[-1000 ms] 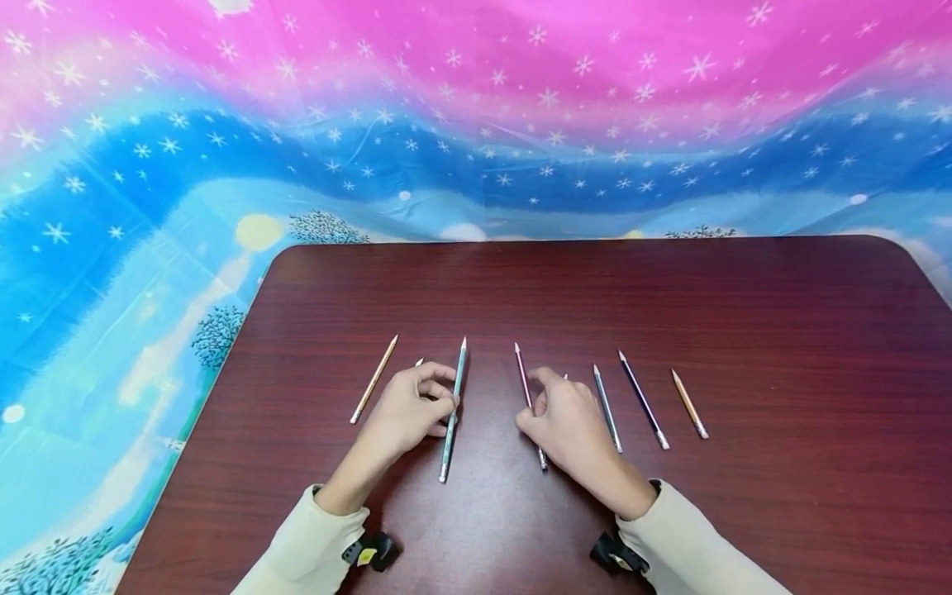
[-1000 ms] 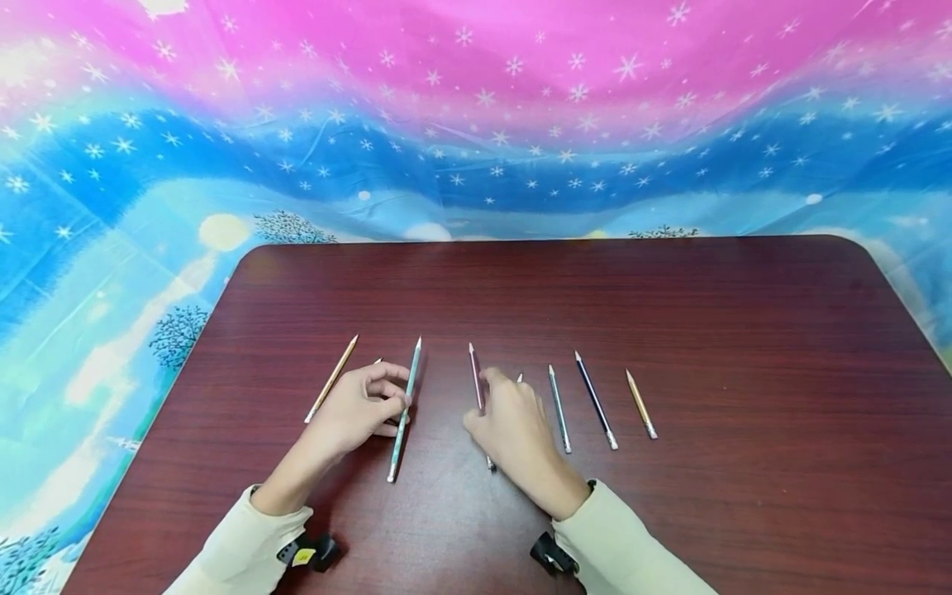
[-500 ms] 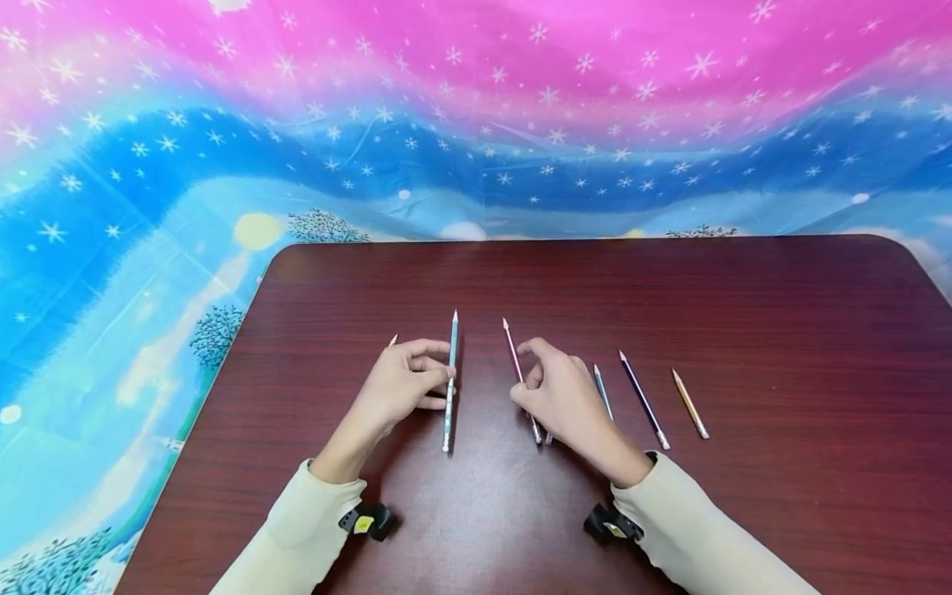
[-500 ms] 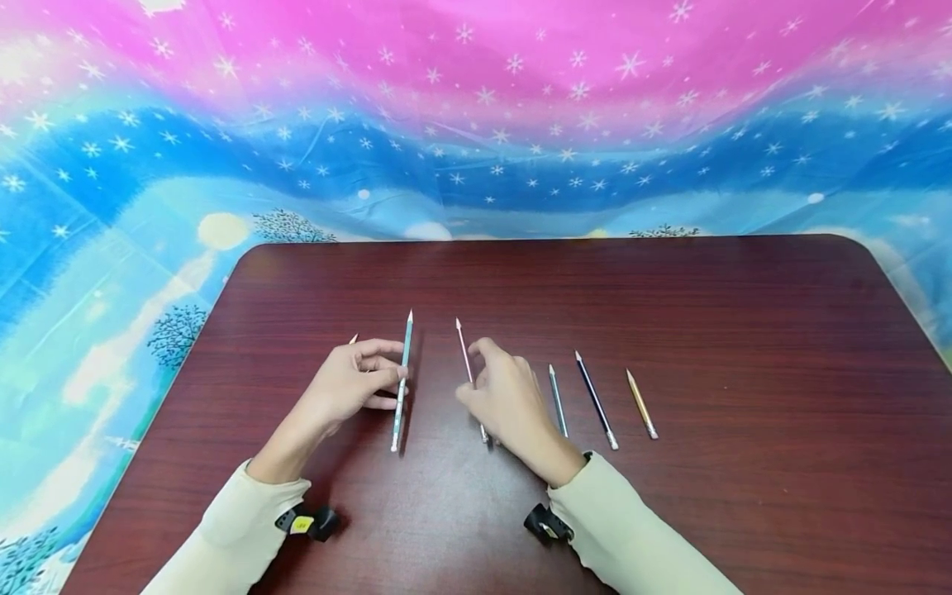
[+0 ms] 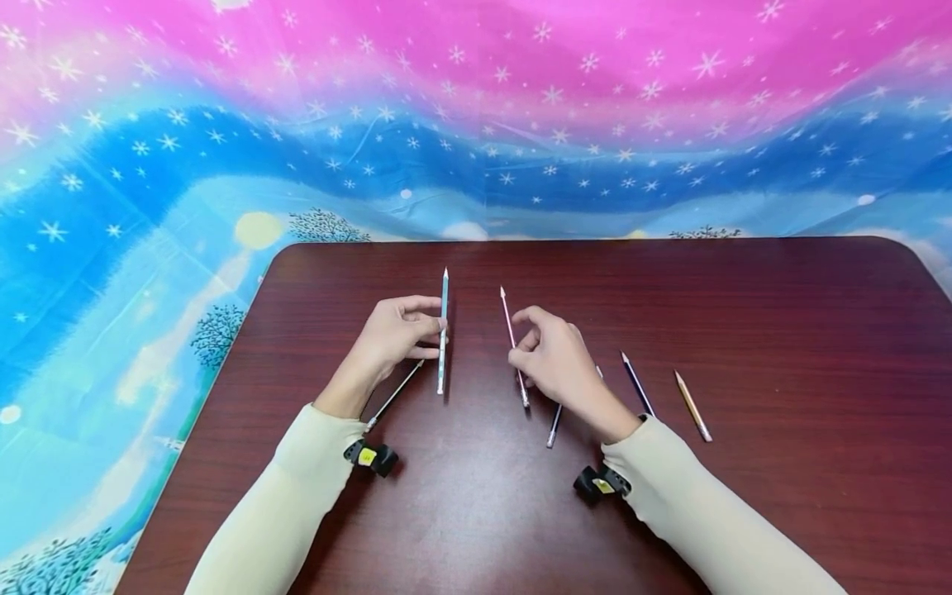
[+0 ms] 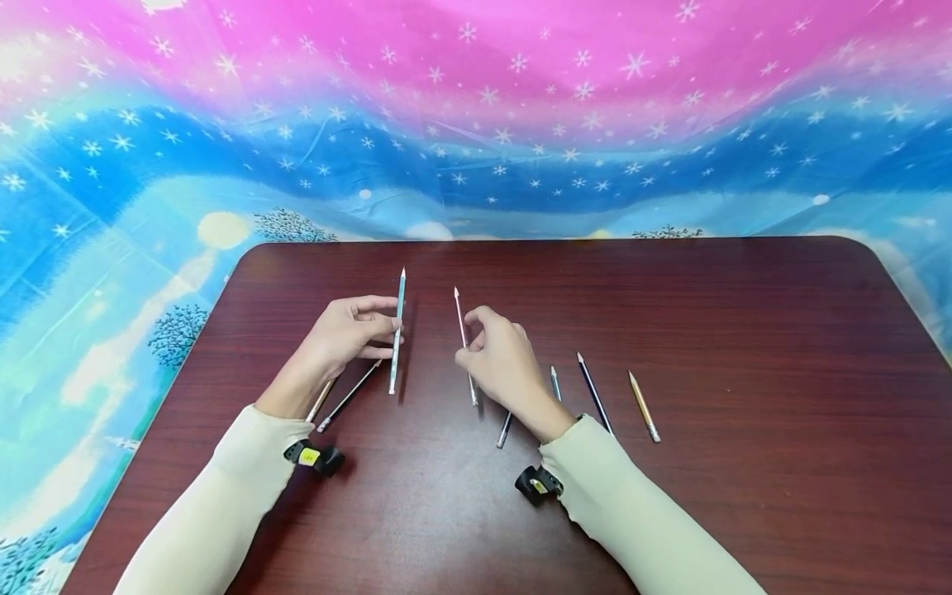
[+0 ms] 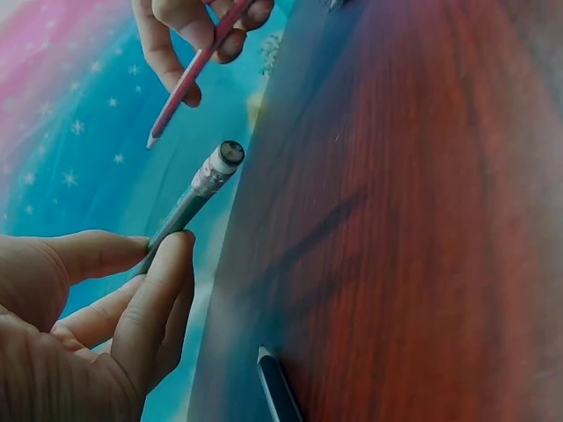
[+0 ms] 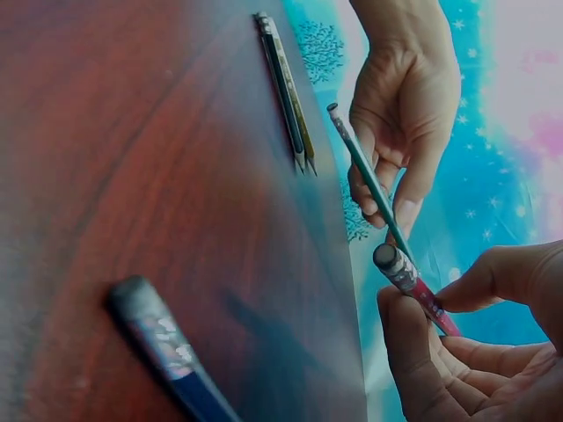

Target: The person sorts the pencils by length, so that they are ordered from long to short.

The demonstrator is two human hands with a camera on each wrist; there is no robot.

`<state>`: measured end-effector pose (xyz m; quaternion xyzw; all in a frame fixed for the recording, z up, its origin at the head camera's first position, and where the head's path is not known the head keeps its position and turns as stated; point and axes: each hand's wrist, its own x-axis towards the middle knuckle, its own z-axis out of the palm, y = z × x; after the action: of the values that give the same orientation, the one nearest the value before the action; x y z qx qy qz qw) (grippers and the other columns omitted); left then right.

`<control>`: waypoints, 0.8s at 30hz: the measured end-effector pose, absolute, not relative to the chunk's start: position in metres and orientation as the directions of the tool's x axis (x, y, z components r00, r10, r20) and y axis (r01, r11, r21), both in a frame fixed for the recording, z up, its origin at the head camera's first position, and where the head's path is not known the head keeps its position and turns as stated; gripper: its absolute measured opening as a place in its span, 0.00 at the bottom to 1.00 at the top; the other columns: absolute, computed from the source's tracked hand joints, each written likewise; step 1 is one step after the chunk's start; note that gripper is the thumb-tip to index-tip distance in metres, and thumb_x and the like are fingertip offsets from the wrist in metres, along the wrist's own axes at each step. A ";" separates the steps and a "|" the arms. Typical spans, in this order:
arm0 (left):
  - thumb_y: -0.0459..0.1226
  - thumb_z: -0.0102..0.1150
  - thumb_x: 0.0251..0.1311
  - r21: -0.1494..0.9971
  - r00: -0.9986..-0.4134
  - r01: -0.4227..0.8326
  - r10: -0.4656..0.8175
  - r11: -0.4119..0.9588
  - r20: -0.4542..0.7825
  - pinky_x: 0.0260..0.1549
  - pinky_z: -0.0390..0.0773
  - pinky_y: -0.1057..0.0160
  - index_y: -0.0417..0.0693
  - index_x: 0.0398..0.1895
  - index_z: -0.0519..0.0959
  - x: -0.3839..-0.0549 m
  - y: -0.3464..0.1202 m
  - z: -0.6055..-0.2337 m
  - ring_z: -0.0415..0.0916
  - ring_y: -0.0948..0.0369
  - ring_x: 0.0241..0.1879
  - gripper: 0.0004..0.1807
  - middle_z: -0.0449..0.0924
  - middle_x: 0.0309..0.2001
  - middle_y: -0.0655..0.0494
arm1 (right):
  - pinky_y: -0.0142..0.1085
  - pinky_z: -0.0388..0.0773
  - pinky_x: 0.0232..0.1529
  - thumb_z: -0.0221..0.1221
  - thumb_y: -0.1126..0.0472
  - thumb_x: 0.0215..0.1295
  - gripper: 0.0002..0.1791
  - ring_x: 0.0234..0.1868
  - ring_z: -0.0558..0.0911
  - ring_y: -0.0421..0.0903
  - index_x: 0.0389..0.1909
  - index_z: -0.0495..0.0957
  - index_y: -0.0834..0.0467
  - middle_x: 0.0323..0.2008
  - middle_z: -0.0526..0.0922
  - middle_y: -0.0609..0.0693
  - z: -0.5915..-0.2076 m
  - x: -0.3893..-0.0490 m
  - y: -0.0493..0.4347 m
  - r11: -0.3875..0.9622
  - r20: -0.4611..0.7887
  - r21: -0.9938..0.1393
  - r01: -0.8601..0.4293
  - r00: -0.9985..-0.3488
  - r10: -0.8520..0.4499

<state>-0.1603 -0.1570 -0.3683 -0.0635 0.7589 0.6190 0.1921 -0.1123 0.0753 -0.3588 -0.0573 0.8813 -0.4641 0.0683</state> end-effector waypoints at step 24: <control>0.31 0.63 0.62 0.846 -0.886 -0.453 -0.032 0.280 -0.464 0.32 0.86 0.61 0.48 0.60 0.79 -0.243 -0.161 -0.378 0.85 0.60 0.33 0.21 0.85 0.50 0.44 | 0.36 0.82 0.20 0.57 0.71 0.55 0.24 0.15 0.82 0.47 0.55 0.75 0.60 0.24 0.84 0.54 -0.360 -0.121 0.073 0.481 -0.091 -0.877 -0.006 -0.980 -0.179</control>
<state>-0.2426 -0.1607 -0.3778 -0.1557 0.7790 0.5796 0.1817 -0.1210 0.0729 -0.3602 -0.0540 0.8562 -0.5066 0.0853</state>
